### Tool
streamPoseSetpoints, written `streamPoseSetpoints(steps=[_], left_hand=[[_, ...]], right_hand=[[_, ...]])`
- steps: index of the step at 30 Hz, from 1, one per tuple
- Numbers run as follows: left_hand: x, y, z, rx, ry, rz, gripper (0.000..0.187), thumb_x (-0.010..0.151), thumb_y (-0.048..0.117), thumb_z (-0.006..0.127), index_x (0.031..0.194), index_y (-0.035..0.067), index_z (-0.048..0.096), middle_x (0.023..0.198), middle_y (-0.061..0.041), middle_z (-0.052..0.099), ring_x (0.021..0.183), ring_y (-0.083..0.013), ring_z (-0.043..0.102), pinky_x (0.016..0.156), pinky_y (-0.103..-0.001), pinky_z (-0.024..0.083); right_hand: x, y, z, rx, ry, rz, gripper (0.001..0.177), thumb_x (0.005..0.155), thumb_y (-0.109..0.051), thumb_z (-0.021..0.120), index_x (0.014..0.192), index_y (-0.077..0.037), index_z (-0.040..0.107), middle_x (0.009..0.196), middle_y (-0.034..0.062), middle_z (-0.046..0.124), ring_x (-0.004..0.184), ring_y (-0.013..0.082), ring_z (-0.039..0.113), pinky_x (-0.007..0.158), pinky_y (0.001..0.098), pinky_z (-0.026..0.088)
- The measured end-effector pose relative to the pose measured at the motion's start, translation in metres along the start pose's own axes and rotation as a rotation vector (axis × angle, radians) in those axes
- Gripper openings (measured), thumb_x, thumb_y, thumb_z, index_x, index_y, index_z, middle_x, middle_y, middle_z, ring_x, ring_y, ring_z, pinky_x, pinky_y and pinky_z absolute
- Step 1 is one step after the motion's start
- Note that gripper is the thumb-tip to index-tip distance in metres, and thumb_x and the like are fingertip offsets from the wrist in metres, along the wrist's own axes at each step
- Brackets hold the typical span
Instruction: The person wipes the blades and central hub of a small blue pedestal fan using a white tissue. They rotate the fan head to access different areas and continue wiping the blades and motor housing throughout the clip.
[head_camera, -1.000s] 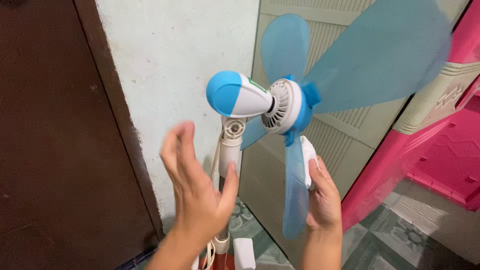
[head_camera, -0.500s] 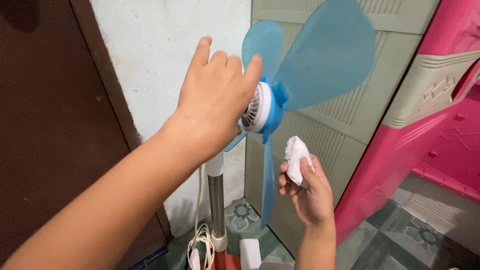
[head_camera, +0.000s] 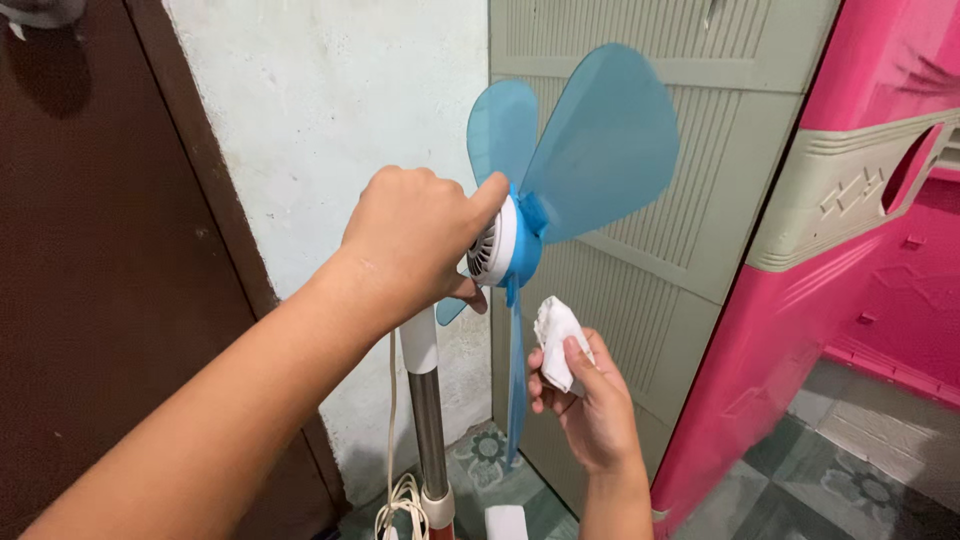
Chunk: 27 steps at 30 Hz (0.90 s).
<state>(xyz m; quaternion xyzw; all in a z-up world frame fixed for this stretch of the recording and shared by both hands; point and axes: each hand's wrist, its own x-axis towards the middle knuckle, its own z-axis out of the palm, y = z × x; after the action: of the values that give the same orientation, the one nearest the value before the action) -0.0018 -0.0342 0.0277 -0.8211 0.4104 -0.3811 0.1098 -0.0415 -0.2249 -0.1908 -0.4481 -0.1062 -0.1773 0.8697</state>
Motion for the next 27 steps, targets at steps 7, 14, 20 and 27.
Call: streamPoseSetpoints(steps=[7, 14, 20, 27], left_hand=[[-0.002, -0.004, 0.009, 0.08, 0.09, 0.012, 0.084, 0.051, 0.063, 0.092, 0.102, 0.006, 0.057, 0.059, -0.006, 0.065, 0.058, -0.0281, 0.07, 0.049, -0.04, 0.051], [-0.001, -0.005, 0.015, 0.088, 0.079, 0.016, 0.089, 0.053, 0.07, 0.089, 0.102, 0.002, 0.059, 0.058, -0.006, 0.064, 0.056, -0.0269, 0.068, 0.049, -0.039, 0.05], [-0.004, -0.007, 0.018, 0.136, 0.148, 0.015, 0.098, 0.048, 0.072, 0.088, 0.109, 0.001, 0.059, 0.057, -0.006, 0.064, 0.053, -0.025, 0.067, 0.046, -0.037, 0.05], [-0.01, -0.008, 0.02, 0.076, 0.233, -0.062, 0.092, 0.056, 0.077, 0.084, 0.103, 0.002, 0.06, 0.057, -0.006, 0.064, 0.052, -0.0254, 0.066, 0.045, -0.038, 0.05]], right_hand=[[0.001, 0.011, 0.006, -0.015, 0.072, 0.048, 0.024, 0.103, -0.028, 0.054, 0.115, -0.007, 0.053, 0.094, 0.0136, 0.067, 0.077, 0.0207, 0.065, 0.067, 0.0347, 0.055], [0.0, 0.02, 0.01, 0.006, -0.031, 0.038, 0.024, 0.101, -0.026, 0.05, 0.116, -0.009, 0.054, 0.093, 0.015, 0.069, 0.072, 0.0237, 0.066, 0.058, 0.0351, 0.052], [0.001, 0.023, 0.012, 0.012, -0.067, 0.018, 0.022, 0.099, -0.023, 0.054, 0.114, -0.008, 0.054, 0.092, 0.0153, 0.07, 0.072, 0.0245, 0.066, 0.058, 0.0363, 0.051], [-0.005, 0.018, 0.022, -0.021, -0.034, 0.047, 0.03, 0.099, -0.031, 0.057, 0.118, -0.006, 0.057, 0.09, 0.0133, 0.069, 0.07, 0.0232, 0.064, 0.059, 0.0362, 0.051]])
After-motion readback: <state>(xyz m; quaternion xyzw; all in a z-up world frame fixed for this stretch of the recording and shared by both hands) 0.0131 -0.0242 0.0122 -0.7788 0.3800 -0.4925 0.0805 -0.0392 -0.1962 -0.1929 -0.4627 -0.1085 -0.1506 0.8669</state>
